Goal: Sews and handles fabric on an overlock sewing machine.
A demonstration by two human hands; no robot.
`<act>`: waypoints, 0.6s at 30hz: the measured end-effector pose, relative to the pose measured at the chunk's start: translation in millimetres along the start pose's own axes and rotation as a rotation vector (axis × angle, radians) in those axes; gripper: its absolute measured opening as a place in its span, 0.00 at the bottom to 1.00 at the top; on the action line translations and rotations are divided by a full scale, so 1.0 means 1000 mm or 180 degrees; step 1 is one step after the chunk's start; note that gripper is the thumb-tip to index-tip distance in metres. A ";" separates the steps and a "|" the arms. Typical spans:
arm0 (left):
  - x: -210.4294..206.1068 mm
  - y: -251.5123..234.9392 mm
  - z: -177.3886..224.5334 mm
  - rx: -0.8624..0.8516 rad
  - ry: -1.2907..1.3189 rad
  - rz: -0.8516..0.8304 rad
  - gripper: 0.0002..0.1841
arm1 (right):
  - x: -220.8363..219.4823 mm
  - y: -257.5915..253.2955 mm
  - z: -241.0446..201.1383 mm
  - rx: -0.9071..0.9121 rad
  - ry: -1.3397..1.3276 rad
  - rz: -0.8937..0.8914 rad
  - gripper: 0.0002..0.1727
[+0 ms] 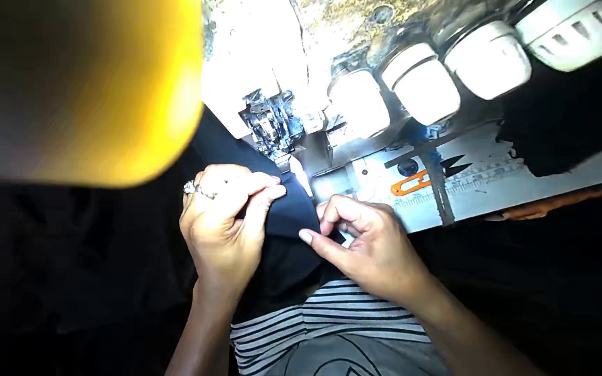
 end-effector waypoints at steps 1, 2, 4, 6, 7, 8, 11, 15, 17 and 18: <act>0.000 0.001 0.000 0.0030 -0.0006 -0.0015 0.02 | -0.001 0.003 -0.001 -0.0074 -0.0045 -0.0045 0.10; 0.000 0.000 0.000 0.0065 -0.0023 -0.0031 0.03 | -0.002 0.005 -0.004 -0.0115 -0.0072 -0.0066 0.09; 0.001 -0.002 0.000 0.0132 -0.0029 -0.0080 0.03 | -0.001 0.007 -0.011 -0.0106 -0.0083 -0.0028 0.08; 0.000 -0.003 0.000 0.0159 -0.0066 -0.0130 0.03 | 0.002 0.008 -0.018 -0.0061 0.0036 -0.0045 0.09; 0.000 -0.002 0.000 0.0184 -0.0093 -0.0153 0.03 | 0.003 0.009 -0.020 -0.0041 0.0074 -0.0080 0.09; 0.000 -0.002 0.001 0.0207 -0.0113 -0.0167 0.03 | 0.003 0.010 -0.022 -0.0042 0.0086 -0.0120 0.09; 0.000 -0.005 0.002 0.0223 -0.0201 -0.0233 0.03 | 0.004 0.010 -0.025 -0.0099 0.0085 -0.0188 0.09; -0.001 -0.009 0.004 0.0369 -0.0476 -0.0336 0.06 | 0.000 0.005 -0.029 -0.0169 0.0169 -0.0556 0.13; -0.003 -0.007 0.001 0.0518 -0.0687 -0.0258 0.10 | -0.002 -0.001 -0.028 -0.0307 0.0331 -0.0871 0.31; -0.006 -0.003 0.000 0.0586 -0.0788 -0.0184 0.10 | -0.002 -0.003 -0.027 -0.0410 0.0343 -0.0970 0.39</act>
Point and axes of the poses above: each hand's wrist, its own y-axis away from the middle knuckle, its own x-axis out of the back of the hand, z = x × y, the point moved 8 cm from there along -y, towards the middle knuckle, and after that the axes turned 4 degrees about x, right-handed, at the moved point
